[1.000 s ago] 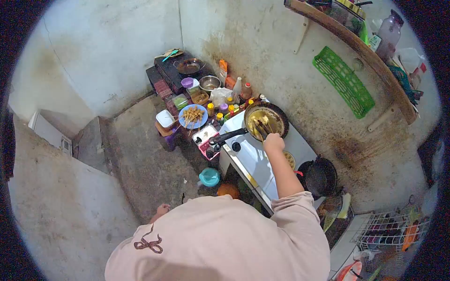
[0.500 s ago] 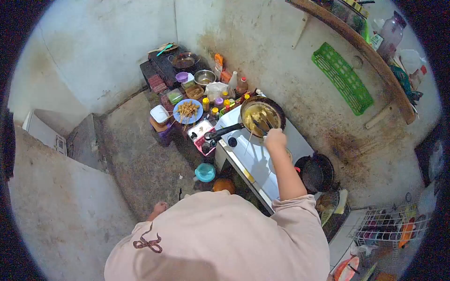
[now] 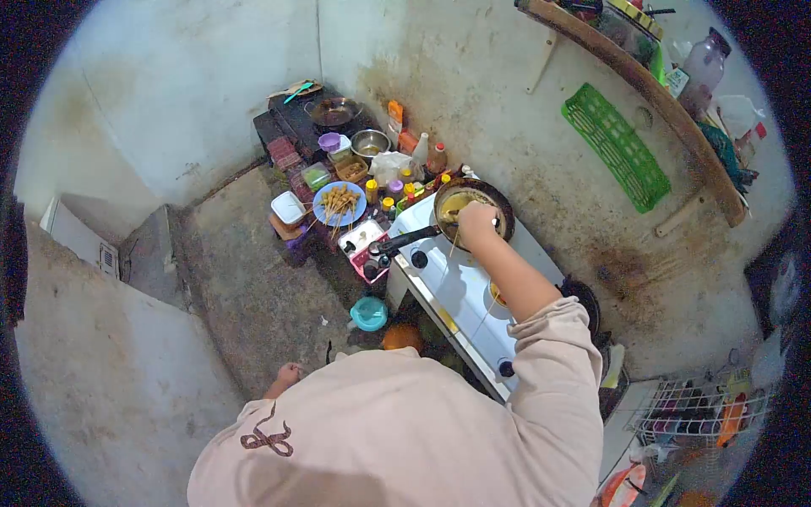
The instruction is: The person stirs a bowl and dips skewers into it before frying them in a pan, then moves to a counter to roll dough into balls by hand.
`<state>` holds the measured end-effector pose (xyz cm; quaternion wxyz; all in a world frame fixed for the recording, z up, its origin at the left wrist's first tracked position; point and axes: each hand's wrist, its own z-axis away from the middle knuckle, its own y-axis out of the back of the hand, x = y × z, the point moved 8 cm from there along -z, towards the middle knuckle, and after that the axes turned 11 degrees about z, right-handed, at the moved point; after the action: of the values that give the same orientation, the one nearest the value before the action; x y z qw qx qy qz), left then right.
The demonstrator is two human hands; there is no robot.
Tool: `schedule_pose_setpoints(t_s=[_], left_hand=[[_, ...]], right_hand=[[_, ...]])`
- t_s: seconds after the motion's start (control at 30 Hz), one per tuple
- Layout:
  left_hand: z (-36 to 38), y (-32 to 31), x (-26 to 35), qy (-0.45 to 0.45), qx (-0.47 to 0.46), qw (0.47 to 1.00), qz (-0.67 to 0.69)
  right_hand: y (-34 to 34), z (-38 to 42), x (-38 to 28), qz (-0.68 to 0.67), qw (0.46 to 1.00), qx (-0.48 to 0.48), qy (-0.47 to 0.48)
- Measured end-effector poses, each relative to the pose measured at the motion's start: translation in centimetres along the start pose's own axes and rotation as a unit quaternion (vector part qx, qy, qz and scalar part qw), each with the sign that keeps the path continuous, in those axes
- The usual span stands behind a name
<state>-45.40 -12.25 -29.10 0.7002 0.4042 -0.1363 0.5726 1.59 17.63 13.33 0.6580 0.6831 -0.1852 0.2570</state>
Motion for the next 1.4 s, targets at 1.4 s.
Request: schedule_pose_setpoints(t_s=[1.4], left_hand=[[3.2,2.1,0.3,-0.015,-0.005,1.000,-0.008]], right_hand=[[-5.7,6.8,4.0,-0.171,0.954,-0.083,-0.233]])
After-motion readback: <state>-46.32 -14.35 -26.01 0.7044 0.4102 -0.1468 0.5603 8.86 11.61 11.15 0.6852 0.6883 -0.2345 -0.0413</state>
